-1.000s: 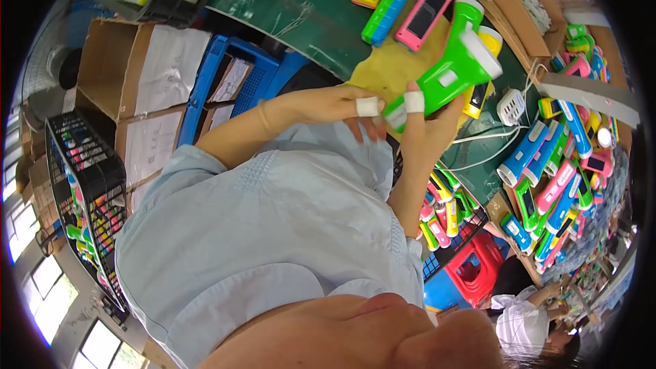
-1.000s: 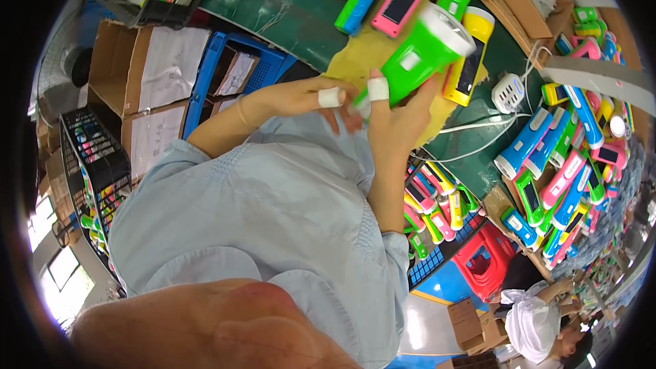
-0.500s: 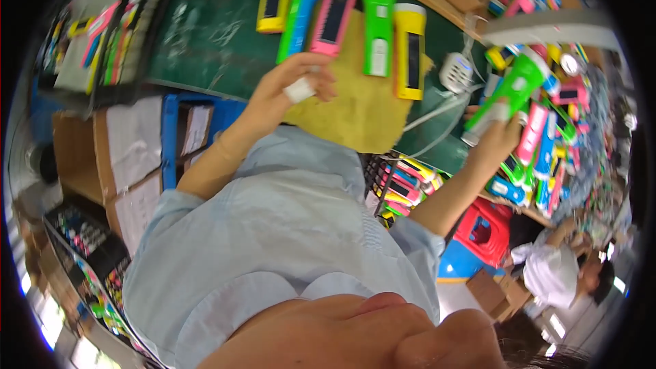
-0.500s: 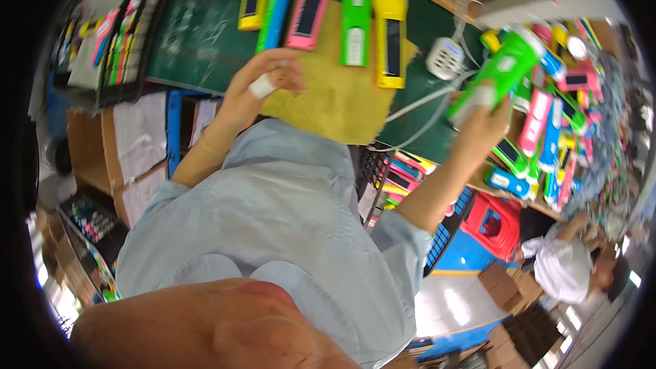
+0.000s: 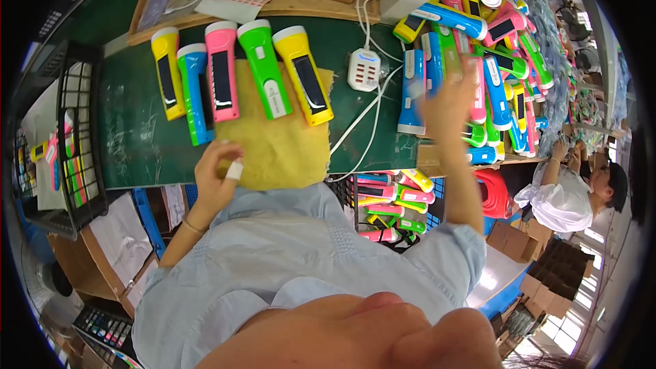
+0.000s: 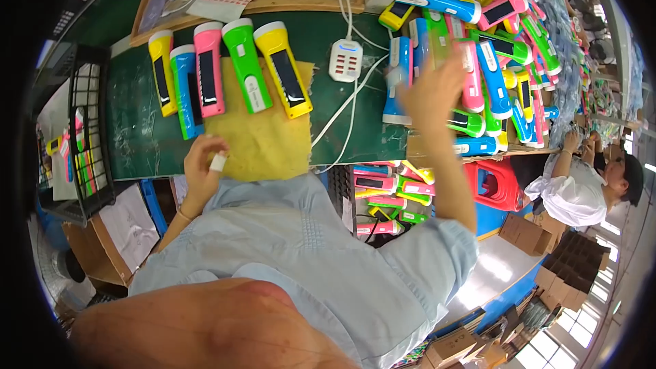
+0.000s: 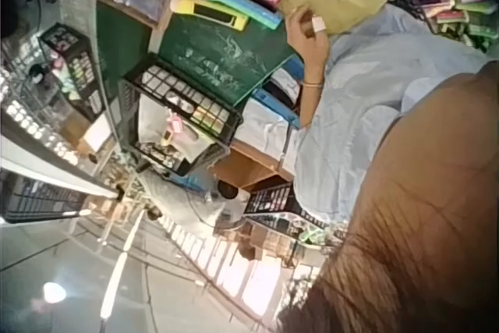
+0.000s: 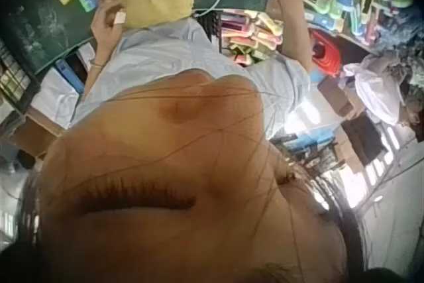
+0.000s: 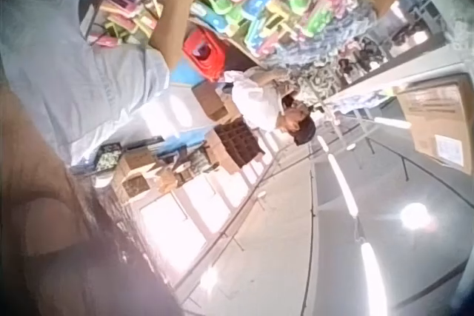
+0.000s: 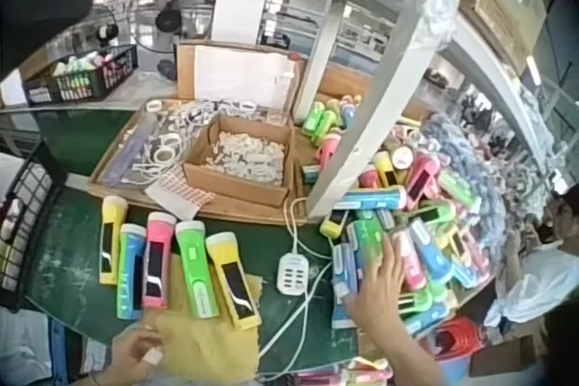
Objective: Testing the light functionality and wiping clean various colorful plastic flashlights on an assembly line.
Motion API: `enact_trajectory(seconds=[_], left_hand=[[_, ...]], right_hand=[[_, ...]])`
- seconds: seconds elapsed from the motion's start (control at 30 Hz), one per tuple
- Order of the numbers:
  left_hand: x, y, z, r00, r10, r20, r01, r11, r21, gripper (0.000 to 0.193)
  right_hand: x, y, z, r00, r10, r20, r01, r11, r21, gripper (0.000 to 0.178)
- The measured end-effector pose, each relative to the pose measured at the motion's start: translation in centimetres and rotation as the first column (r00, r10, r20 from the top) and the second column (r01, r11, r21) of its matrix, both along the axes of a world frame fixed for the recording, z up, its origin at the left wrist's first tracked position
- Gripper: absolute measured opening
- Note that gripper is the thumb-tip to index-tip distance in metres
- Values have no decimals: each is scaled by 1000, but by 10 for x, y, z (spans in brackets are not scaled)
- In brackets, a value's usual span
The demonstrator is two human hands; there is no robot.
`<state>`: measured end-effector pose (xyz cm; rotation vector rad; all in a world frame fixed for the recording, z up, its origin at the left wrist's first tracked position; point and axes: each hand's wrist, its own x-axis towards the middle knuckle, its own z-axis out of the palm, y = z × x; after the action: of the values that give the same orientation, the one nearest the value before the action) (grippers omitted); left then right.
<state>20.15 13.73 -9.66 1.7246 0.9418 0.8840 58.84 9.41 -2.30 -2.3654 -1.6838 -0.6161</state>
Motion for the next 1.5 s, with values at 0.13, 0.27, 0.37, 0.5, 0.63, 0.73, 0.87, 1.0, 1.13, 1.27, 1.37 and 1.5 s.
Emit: enact_trajectory(seconds=[0.13,0.27,0.37,0.5,0.63,0.73,0.87,1.0,1.13,1.27,1.37,1.5], left_hand=[[-2,-1,-8,981,-39,-192,100,943,317,25],[3,-2,-8,970,-31,-241,120,923,366,28],[7,3,-13,970,-15,-243,131,872,471,28],[9,3,-13,964,-22,-264,163,834,527,27],[9,7,-16,955,10,-298,158,830,534,28],[7,3,-20,943,24,-331,160,840,518,30],[2,5,-18,931,-6,-364,205,834,512,34],[1,7,-15,920,-45,-390,233,862,451,36],[2,8,-25,926,-44,-374,205,891,404,34],[6,1,-22,925,50,-376,124,897,424,33],[4,8,-19,904,60,-424,145,889,434,31],[7,7,-20,896,59,-440,136,907,399,30]], right_hand=[[-21,-13,-27,995,-93,27,96,978,-184,68],[10,-1,-22,993,-10,118,42,961,-274,62],[41,11,-27,989,-36,142,69,969,-236,55],[40,25,-33,958,-126,256,200,936,-290,61],[63,30,-39,991,-39,126,65,976,-206,66],[91,39,-34,950,-82,301,142,973,-183,65],[147,63,-46,968,-123,220,165,969,-185,47],[198,113,-59,951,-237,200,294,896,-334,42],[289,133,-103,982,-160,96,183,934,-307,48],[317,152,-115,695,76,-715,77,981,179,39],[300,176,-73,862,184,472,-155,983,-99,33],[341,188,-66,740,16,673,66,993,-97,23]])
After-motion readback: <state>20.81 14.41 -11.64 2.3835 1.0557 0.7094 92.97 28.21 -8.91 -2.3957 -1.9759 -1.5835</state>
